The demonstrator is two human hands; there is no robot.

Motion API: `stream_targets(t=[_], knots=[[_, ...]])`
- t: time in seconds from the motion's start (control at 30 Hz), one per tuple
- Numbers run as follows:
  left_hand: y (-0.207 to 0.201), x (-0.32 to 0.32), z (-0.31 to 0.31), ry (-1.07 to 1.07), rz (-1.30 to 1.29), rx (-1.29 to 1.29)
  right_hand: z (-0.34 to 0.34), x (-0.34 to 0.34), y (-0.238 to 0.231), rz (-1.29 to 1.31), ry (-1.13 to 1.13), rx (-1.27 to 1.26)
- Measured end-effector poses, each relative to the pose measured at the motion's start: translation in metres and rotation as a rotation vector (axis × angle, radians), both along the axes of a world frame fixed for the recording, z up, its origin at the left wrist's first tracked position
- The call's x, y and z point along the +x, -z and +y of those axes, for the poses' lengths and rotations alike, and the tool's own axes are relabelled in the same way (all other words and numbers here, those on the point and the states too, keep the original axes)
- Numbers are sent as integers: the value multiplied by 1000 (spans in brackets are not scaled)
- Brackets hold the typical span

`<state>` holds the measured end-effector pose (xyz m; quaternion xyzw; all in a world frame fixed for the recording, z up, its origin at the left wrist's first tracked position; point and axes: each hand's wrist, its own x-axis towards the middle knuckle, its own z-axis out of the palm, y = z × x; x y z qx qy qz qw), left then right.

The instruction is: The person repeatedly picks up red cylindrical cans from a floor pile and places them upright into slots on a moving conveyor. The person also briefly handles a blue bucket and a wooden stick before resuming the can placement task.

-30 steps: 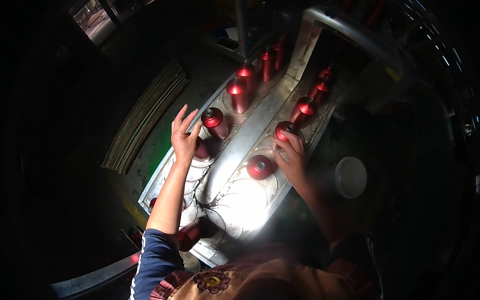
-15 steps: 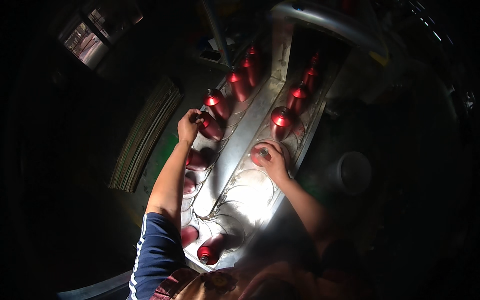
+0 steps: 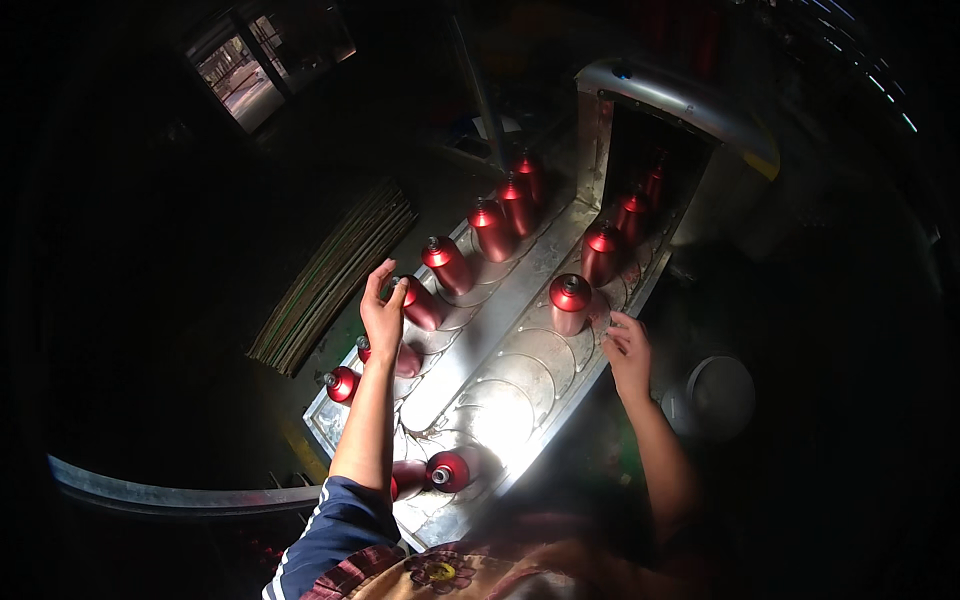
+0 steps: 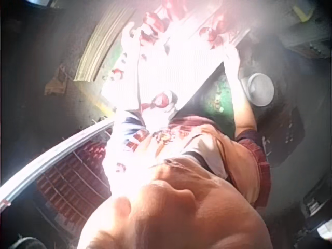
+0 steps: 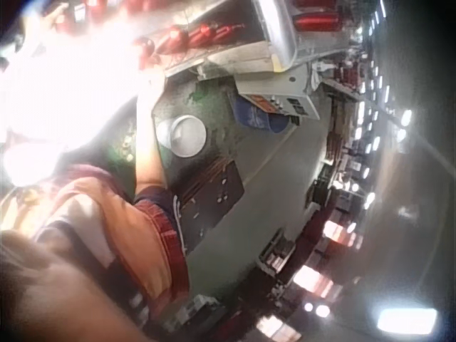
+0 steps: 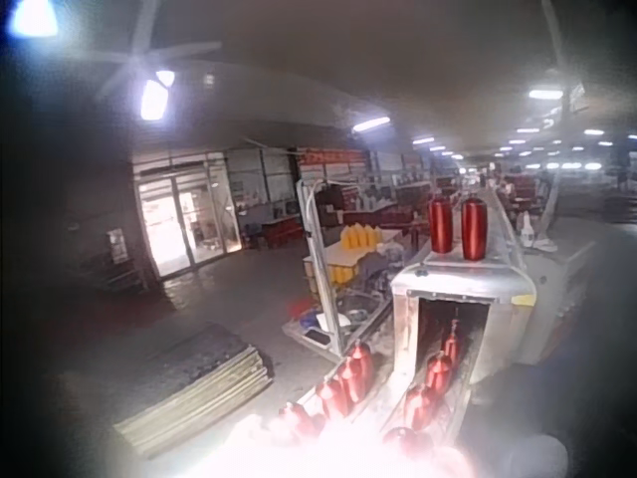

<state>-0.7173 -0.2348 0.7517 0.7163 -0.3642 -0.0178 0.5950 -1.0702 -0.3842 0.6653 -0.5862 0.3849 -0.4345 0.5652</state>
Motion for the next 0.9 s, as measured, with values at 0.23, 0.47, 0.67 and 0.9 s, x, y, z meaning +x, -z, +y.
stream_targets(t=[0.23,0.47,0.67,0.9], knots=[[23,-235,162,117,742,2,111,-96,30,-44,-293,159],[65,-442,303,-197,994,-7,282,-153,24,-79,-1216,369],[83,-543,375,-398,976,-142,375,-205,11,-177,-1628,436],[98,-634,529,-802,1054,-285,530,-238,10,205,-2011,343]])
